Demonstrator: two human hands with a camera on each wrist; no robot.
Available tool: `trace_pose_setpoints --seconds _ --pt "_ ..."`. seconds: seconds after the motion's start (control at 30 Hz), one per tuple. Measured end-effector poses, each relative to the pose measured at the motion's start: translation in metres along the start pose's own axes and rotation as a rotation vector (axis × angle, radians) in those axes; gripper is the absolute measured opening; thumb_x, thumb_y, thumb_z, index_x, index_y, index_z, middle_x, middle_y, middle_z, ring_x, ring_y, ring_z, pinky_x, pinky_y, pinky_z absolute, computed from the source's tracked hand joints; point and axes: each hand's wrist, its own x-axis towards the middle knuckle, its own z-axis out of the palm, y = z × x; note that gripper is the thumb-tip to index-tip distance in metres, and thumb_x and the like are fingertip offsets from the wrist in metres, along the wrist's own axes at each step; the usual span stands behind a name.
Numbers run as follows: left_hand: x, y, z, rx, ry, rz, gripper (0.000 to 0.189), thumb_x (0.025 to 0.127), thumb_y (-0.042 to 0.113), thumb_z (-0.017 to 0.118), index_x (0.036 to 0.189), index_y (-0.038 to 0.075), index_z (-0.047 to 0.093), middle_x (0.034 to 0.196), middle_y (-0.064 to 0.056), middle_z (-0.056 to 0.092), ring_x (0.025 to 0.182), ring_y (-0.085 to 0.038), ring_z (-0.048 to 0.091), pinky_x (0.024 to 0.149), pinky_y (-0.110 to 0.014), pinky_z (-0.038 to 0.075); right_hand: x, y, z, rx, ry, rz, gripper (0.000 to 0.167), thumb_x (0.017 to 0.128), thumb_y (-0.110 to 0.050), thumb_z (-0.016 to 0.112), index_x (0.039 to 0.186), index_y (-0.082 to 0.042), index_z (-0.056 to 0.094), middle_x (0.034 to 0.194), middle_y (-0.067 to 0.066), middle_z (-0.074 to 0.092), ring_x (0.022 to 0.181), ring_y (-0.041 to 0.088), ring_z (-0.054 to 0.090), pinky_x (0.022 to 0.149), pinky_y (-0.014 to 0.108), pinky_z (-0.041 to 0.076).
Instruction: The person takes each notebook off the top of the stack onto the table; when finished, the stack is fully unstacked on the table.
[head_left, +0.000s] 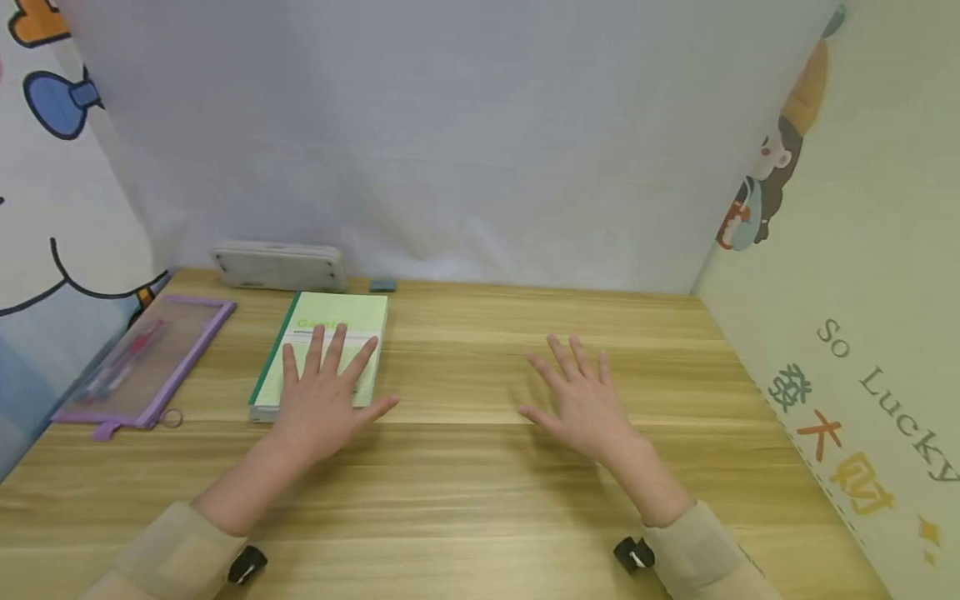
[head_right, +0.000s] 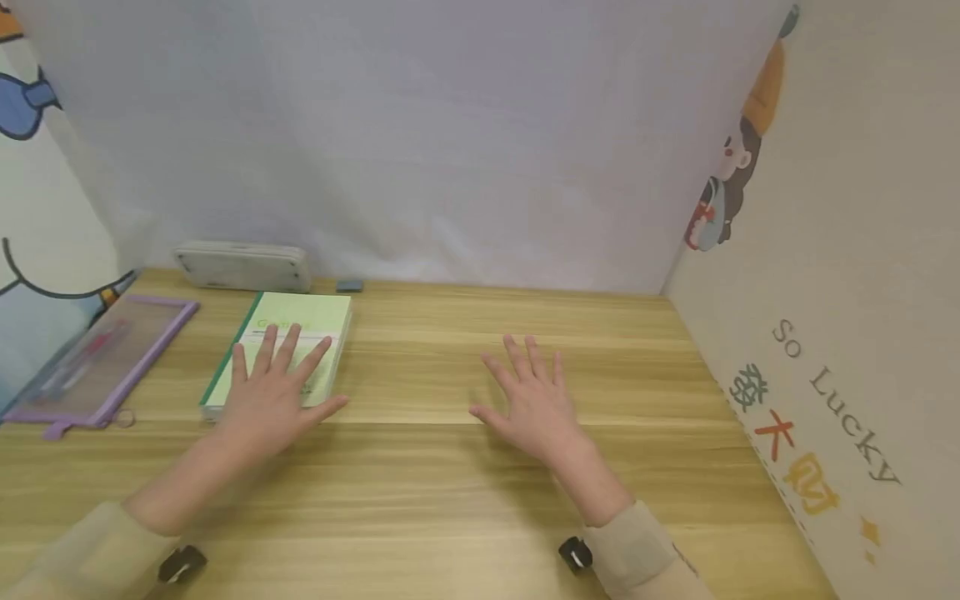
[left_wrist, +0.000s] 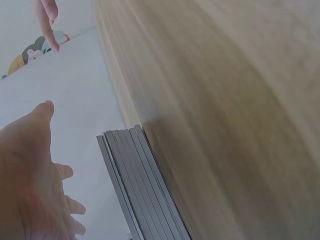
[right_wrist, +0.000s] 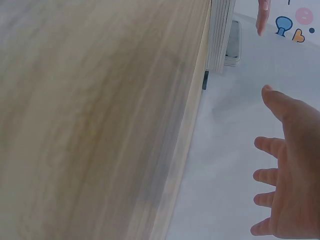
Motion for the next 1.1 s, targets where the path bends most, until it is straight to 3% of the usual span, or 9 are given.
trace_pose_setpoints --seconds 0.63,0.77,0.93,1.1 --pt "0.003 -0.002 -0.014 0.007 0.038 0.022 0.09 0.081 0.079 0.035 0.152 0.027 0.018 0.157 -0.02 0.006 0.143 -0.038 -0.012 0.107 -0.067 -0.009 -0.002 0.001 -0.01 0.024 0.009 0.02 0.073 0.091 -0.062 0.044 0.151 -0.026 0.023 0.159 0.008 0.002 0.144 0.035 -0.003 0.111 0.063 0.001" --pt "0.005 -0.011 -0.025 0.001 0.044 0.032 0.091 0.081 0.079 0.038 0.152 0.028 0.017 0.158 -0.018 0.003 0.143 -0.035 -0.017 0.107 -0.065 -0.01 0.002 0.0 -0.017 0.022 0.028 0.016 0.073 0.091 -0.062 0.044 0.151 -0.026 0.023 0.159 0.009 0.004 0.145 0.035 -0.002 0.111 0.063 0.004" --pt "0.01 -0.031 -0.045 0.005 0.047 0.037 0.092 0.08 0.078 0.042 0.153 0.03 0.012 0.158 -0.016 0.001 0.142 -0.032 -0.018 0.105 -0.07 -0.003 0.013 -0.002 -0.03 0.002 0.081 -0.008 0.073 0.091 -0.06 0.047 0.15 -0.025 0.025 0.159 0.01 0.007 0.145 0.036 0.003 0.11 0.064 0.01" --pt "0.012 -0.053 -0.058 -0.021 0.028 0.041 0.094 0.08 0.076 0.046 0.153 0.032 0.006 0.158 -0.017 -0.002 0.142 -0.035 -0.018 0.104 -0.069 -0.01 0.03 -0.006 -0.041 -0.027 0.152 -0.07 0.071 0.091 -0.056 0.05 0.149 -0.022 0.028 0.157 0.014 0.014 0.144 0.037 0.006 0.11 0.061 0.018"
